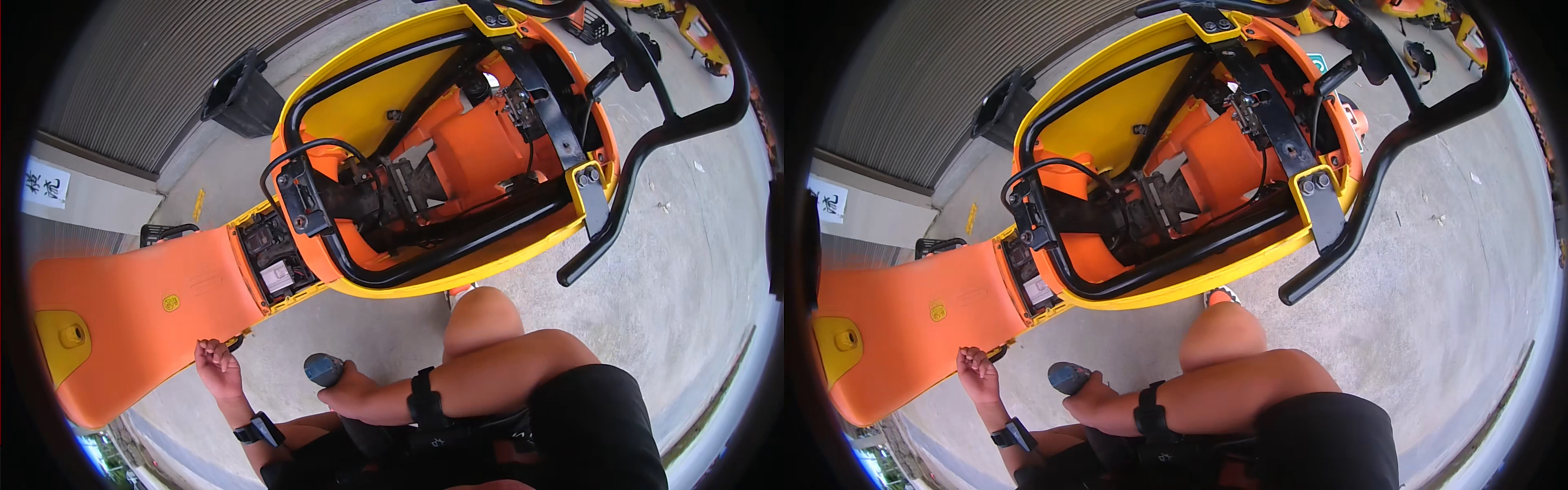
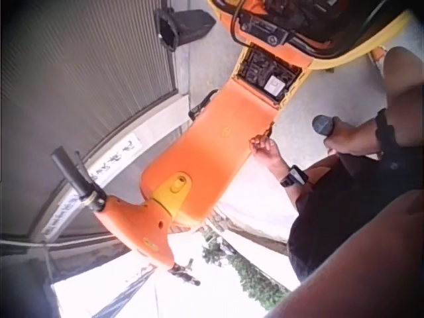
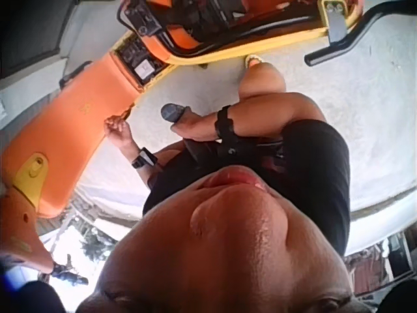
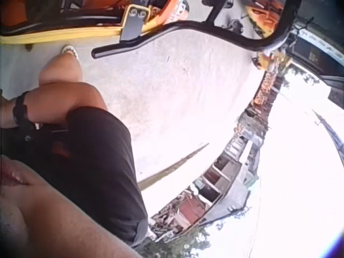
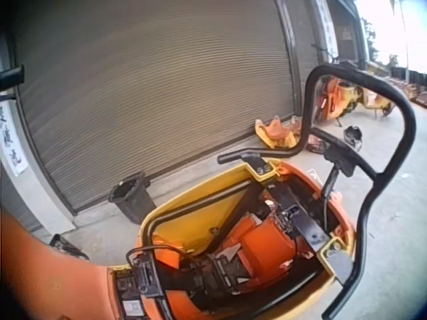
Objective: Use a power drill and hands to disassemble the body panels and access the battery compartment of a small scooter.
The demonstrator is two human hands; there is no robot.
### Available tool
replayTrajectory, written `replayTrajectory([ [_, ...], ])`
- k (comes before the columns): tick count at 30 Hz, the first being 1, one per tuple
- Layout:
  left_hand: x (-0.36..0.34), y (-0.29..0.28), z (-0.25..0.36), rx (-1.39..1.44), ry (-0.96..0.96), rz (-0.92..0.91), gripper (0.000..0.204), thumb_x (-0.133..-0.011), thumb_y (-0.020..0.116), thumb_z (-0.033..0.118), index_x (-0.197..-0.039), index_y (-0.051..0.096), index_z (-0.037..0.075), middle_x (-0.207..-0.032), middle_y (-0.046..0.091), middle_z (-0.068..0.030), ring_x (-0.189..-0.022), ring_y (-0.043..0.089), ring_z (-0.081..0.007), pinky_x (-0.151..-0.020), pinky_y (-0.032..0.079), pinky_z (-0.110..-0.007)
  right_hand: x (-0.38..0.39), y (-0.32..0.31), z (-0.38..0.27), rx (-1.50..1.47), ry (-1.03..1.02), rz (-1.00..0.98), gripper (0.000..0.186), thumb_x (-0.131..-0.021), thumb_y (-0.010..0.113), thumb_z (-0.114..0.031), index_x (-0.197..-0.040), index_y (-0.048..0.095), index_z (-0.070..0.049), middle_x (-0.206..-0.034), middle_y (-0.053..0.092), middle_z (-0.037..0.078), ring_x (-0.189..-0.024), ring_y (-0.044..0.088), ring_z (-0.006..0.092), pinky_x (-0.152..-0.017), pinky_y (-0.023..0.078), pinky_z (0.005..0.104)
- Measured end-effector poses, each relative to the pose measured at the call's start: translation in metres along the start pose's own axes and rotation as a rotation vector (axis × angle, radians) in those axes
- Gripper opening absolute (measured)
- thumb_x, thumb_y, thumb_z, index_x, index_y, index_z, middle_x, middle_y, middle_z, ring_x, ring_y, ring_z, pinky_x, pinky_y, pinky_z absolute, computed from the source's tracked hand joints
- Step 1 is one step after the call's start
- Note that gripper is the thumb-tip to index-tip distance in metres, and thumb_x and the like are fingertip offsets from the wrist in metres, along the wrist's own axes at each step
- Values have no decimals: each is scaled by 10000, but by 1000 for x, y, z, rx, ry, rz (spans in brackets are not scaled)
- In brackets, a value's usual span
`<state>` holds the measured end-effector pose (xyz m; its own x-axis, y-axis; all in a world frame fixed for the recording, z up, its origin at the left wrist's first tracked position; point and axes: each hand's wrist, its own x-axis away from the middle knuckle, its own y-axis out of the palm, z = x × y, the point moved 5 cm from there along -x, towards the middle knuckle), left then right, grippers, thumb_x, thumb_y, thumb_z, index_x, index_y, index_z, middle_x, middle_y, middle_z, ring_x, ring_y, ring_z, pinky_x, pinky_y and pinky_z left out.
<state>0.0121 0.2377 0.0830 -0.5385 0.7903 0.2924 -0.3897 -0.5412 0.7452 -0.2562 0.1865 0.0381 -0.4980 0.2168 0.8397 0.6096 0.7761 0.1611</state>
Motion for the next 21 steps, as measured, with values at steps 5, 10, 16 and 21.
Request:
replayTrajectory([
  [5,-12,-16,-6,-33,-139,110,224,-940,400,185,-837,538,42,-717,520,-33,-575,433,-107,-414,308,-199,6,-3,1,23,15,9,607,-689,596,-234,-1168,372,63,-902,607,203,-873,609,320,-752,471,393],
  [10,-30,-29,-7,-141,-39,175,213,-930,407,184,-789,517,68,-691,516,-24,-547,446,-110,-406,302,-217,30,-22,-1,232,-79,-197,487,-775,511,-225,-1160,448,66,-1013,585,239,-985,577,339,-841,440,429],
  [16,-37,-49,-24,-140,9,351,198,-908,408,160,-755,504,78,-651,506,-4,-537,448,-105,-416,295,-203,76,-43,-9,467,-329,-265,380,-866,436,-205,-1110,558,59,-1086,573,256,-1046,557,343,-896,418,459],
  [21,-14,-42,-26,-273,-209,460,191,-903,397,146,-747,487,84,-633,484,-2,-521,439,-97,-410,295,-198,84,-46,-10,668,-393,-245,334,-848,428,-97,-1116,556,57,-1089,568,250,-1033,552,367,-895,414,452],
])
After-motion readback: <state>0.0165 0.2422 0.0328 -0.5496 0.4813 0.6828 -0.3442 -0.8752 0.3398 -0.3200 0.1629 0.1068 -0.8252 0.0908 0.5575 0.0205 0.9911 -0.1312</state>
